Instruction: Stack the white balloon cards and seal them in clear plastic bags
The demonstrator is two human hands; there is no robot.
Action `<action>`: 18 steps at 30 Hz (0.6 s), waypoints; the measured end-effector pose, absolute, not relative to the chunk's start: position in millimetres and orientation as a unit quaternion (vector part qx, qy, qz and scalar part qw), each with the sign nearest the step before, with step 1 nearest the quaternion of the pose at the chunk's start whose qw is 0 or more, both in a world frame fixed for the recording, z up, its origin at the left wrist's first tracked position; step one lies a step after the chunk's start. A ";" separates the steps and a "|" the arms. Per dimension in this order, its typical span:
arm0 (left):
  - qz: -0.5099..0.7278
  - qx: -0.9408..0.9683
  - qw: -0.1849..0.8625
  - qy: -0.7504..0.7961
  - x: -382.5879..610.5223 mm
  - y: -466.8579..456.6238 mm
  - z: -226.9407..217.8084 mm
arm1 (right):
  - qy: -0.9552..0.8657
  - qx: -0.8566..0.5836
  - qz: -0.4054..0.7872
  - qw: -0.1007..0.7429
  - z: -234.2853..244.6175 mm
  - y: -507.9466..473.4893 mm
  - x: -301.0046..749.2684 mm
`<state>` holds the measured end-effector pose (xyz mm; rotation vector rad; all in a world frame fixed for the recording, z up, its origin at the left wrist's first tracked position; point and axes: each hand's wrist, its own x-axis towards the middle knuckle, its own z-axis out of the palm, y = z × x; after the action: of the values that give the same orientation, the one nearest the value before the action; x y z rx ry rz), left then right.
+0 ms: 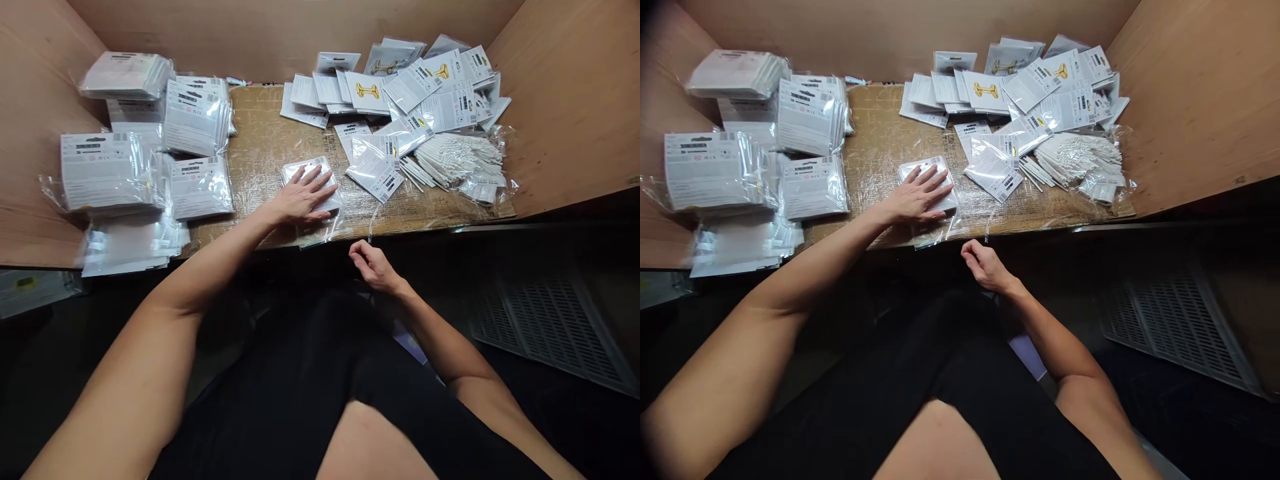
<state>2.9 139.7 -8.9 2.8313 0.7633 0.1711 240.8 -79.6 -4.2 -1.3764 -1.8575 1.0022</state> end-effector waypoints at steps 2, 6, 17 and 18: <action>0.046 0.959 0.117 0.255 3.0 136.2 -7.0 | -0.723 -0.535 0.316 0.303 -3.9 -87.5 245.0; 0.045 0.952 0.132 0.271 9.4 133.2 -6.4 | -0.821 -0.477 0.196 0.245 -1.0 -56.0 213.7; 0.053 0.958 0.110 0.260 8.5 131.8 -6.8 | -0.907 -0.413 0.065 0.059 -10.5 -7.6 155.4; 0.055 0.957 0.112 0.261 8.0 131.9 -6.6 | -0.907 -0.411 0.064 0.065 -10.0 -8.8 156.1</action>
<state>8.0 131.9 -6.6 2.8101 0.7649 0.1602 156.1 -8.8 -10.0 -1.2413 -2.7369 0.1927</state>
